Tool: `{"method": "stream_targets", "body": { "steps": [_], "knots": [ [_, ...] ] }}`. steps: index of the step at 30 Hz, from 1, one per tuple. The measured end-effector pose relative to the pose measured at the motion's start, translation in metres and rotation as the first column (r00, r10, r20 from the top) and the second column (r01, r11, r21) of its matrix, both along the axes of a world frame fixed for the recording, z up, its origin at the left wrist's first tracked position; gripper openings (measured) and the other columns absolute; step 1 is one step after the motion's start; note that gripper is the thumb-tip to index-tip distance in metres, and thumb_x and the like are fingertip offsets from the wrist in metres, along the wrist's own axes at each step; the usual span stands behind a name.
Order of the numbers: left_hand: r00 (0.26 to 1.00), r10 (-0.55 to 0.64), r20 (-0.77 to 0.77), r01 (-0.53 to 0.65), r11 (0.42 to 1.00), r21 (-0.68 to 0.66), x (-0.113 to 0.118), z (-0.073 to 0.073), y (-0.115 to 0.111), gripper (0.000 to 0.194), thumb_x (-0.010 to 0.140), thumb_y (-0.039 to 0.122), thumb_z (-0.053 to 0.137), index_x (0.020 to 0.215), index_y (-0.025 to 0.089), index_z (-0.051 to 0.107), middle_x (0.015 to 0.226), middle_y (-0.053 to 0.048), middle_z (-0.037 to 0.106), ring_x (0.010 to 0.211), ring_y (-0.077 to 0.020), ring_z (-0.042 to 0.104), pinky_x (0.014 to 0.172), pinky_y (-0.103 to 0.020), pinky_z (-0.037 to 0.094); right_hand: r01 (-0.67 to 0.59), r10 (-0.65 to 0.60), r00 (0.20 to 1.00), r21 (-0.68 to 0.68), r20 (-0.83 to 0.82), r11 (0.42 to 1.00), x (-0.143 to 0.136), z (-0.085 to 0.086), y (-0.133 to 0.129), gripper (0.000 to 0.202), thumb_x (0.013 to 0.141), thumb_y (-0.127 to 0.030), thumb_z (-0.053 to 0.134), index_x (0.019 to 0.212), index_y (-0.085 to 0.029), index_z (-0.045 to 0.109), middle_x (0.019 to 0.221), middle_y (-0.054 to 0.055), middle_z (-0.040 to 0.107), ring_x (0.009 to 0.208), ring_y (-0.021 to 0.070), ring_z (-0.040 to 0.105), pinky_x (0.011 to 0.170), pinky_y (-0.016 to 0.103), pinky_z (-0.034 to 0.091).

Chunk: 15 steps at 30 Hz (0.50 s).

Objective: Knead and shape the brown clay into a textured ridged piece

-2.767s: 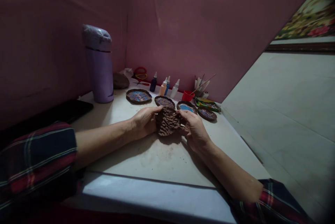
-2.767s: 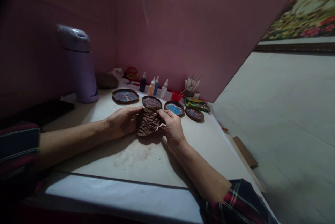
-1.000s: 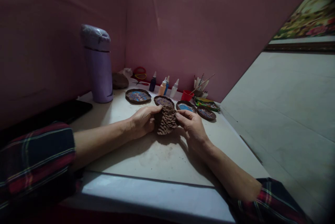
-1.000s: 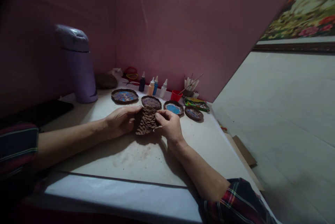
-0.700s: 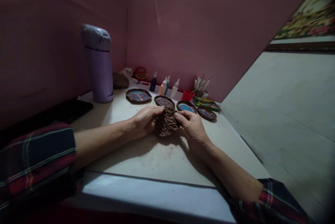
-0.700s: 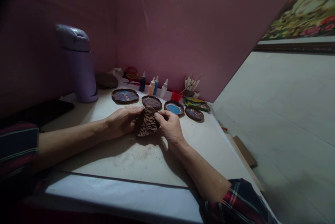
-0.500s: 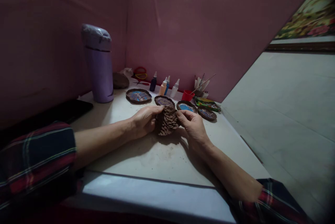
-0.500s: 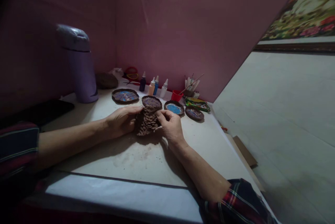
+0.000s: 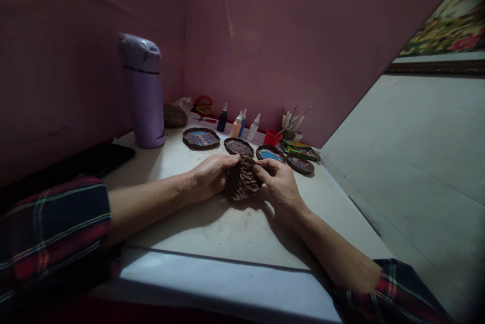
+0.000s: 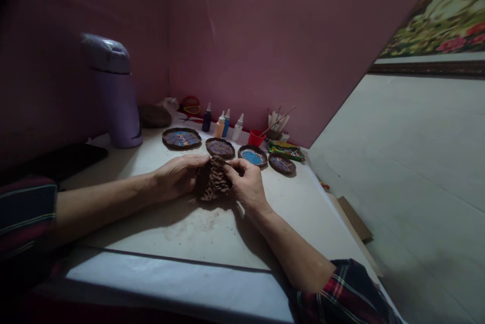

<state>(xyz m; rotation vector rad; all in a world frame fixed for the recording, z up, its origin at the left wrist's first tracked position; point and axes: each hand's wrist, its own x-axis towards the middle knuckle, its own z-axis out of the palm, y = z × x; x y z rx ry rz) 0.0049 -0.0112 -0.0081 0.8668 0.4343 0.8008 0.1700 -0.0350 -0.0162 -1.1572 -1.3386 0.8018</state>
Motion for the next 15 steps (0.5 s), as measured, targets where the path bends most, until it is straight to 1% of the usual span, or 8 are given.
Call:
{"method": "stream_targets", "body": {
  "steps": [2, 4, 7, 10, 12, 15],
  "knots": [
    [1.0, 0.016, 0.004, -0.016, 1.0, -0.003, 0.0001, 0.001, -0.0002, 0.023, 0.084, 0.016, 0.047, 0.096, 0.007, 0.064, 0.085, -0.014, 0.069, 0.077, -0.0212, 0.064, 0.075, -0.034, 0.05, -0.014, 0.014, 0.999, -0.005, -0.041, 1.0, -0.0002, 0.0005, -0.0009, 0.027, 0.064, -0.04, 0.074, 0.072, -0.015, 0.067, 0.068, 0.002, 0.064, 0.062, 0.014, 0.056, 0.061, 0.027, 0.045],
    [0.999, 0.038, -0.009, -0.038, 0.999, -0.022, 0.0005, 0.0032, -0.0006, 0.024, 0.084, 0.016, 0.046, 0.097, 0.006, 0.064, 0.087, -0.015, 0.069, 0.08, -0.0223, 0.064, 0.076, -0.035, 0.05, -0.022, 0.02, 0.994, -0.021, -0.107, 1.0, -0.0007, 0.0012, -0.0016, 0.033, 0.066, -0.045, 0.072, 0.079, -0.015, 0.069, 0.074, 0.003, 0.066, 0.065, 0.0151, 0.059, 0.06, 0.027, 0.046],
    [0.999, 0.052, -0.01, -0.053, 0.997, -0.055, 0.0012, 0.0064, -0.0016, 0.026, 0.085, 0.016, 0.044, 0.099, 0.006, 0.064, 0.089, -0.016, 0.07, 0.084, -0.0234, 0.064, 0.079, -0.036, 0.05, -0.02, 0.002, 0.976, -0.082, -0.217, 0.996, -0.0018, 0.0023, -0.0025, 0.041, 0.067, -0.052, 0.068, 0.087, -0.015, 0.069, 0.079, 0.005, 0.067, 0.063, 0.0155, 0.06, 0.054, 0.027, 0.047],
    [0.999, 0.053, -0.003, -0.053, 0.996, -0.069, 0.0014, 0.0069, -0.0021, 0.026, 0.086, 0.017, 0.045, 0.102, 0.007, 0.063, 0.089, -0.015, 0.07, 0.084, -0.0233, 0.065, 0.081, -0.036, 0.05, -0.007, -0.03, 0.963, -0.135, -0.267, 0.991, -0.0025, 0.0028, -0.0031, 0.04, 0.061, -0.05, 0.073, 0.079, -0.015, 0.066, 0.069, 0.003, 0.064, 0.054, 0.013, 0.055, 0.045, 0.024, 0.043],
    [0.998, 0.06, -0.007, -0.06, 0.995, -0.079, 0.0016, 0.0064, -0.0024, 0.026, 0.085, 0.017, 0.046, 0.103, 0.008, 0.063, 0.089, -0.014, 0.07, 0.084, -0.023, 0.065, 0.081, -0.037, 0.05, 0.002, -0.036, 0.964, -0.126, -0.264, 0.992, -0.0024, 0.0024, -0.0031, 0.037, 0.058, -0.047, 0.076, 0.073, -0.015, 0.063, 0.063, 0.0, 0.06, 0.051, 0.0108, 0.052, 0.044, 0.023, 0.041],
    [0.996, 0.082, -0.03, -0.084, 0.993, -0.088, 0.002, 0.0062, -0.0031, 0.025, 0.085, 0.017, 0.046, 0.102, 0.008, 0.063, 0.089, -0.015, 0.07, 0.084, -0.0235, 0.065, 0.081, -0.037, 0.05, 0.009, -0.031, 0.973, -0.094, -0.23, 0.996, -0.0018, 0.0016, -0.0026, 0.034, 0.057, -0.043, 0.078, 0.069, -0.015, 0.062, 0.059, -0.002, 0.058, 0.05, 0.0093, 0.049, 0.046, 0.022, 0.04]
  ]
}}
